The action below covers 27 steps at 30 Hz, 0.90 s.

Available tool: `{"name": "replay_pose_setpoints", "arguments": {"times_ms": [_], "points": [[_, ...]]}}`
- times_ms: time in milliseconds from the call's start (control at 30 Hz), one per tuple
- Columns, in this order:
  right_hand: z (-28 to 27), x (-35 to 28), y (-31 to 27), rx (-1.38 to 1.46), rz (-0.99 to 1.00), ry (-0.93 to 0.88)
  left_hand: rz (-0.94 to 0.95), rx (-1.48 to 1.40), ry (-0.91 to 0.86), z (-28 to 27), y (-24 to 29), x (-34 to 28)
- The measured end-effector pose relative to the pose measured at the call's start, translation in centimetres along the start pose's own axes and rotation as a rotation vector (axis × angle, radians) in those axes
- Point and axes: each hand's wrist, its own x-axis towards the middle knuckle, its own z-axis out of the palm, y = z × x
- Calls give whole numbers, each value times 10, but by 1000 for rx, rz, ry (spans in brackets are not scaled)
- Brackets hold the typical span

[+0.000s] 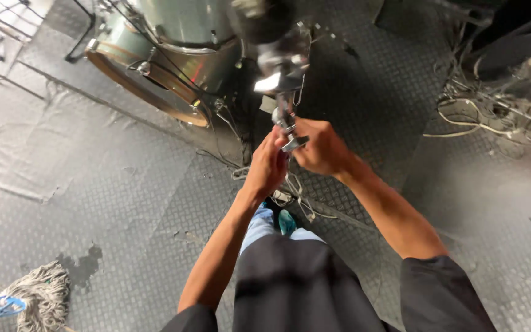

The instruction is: Cleaning and mopping a music stage area featuring a drum kit and musical equipment.

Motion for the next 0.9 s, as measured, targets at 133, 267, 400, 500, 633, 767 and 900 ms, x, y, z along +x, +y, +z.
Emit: {"name": "replay_pose_setpoints", "arguments": {"times_ms": [133, 267, 400, 500, 633, 767, 900], "points": [[18, 4, -37, 133, -79, -67, 18, 112, 93, -29, 11, -36], [60, -1, -40, 209, -152, -157, -59, 146, 100, -70, 33, -67], [108, -3, -55, 246, -272, -224, -113, 204, 147, -100, 5, -121], [147, -1, -72, 292, -307, -254, -167, 277, 190, -132, 16, -140], [187, 16, -116, 346, -328, -331, -230, 309, 227, -181, 16, -170], [233, 31, -149, 350, -357, -417, -329, 390, 209, -228, -8, -213], [294, 33, -167, 353, -340, -499, -481, 409, 242, -264, -34, -259]]}}
